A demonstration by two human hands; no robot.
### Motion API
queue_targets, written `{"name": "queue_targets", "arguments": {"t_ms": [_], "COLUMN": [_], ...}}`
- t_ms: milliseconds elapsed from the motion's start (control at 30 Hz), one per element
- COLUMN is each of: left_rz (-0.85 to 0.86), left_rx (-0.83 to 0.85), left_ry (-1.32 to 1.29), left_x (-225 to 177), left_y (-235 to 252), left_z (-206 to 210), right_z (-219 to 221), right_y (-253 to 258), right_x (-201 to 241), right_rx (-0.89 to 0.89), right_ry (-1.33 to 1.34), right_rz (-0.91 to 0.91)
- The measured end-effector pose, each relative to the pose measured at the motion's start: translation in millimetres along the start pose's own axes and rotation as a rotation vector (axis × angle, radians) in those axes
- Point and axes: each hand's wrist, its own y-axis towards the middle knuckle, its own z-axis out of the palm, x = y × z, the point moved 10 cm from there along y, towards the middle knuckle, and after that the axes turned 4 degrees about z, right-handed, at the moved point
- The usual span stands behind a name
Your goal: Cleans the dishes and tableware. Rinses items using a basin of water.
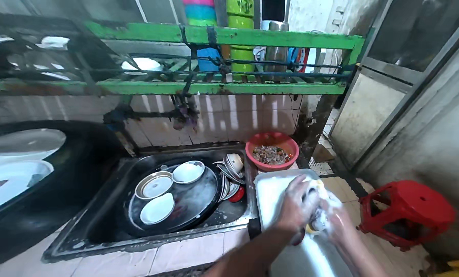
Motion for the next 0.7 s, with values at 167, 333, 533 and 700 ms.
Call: {"name": "queue_targets", "arguments": {"t_ms": [167, 333, 533, 700], "left_rz": [-0.304, -0.565, -0.023, -0.356], "left_rx": [0.289, 0.253, -0.077, 0.345], "left_ry": [-0.134, -0.486, -0.048, -0.147], "left_x": [22.2, 31.9, -13.4, 39.7], "left_y": [-3.5, -16.4, 6.5, 11.7], "left_z": [3.9, 11.6, -10.2, 8.8], "right_z": [39.6, 23.6, 8.0, 41.3], "right_y": [-51.1, -62.0, -12.5, -54.1], "right_x": [41.0, 64.6, 27.5, 27.6], "right_rx": [0.235, 0.027, -0.054, 0.009], "right_ry": [-0.832, -0.872, -0.177, -0.879], "right_rz": [-0.734, -1.332, -0.116, -0.872]}}
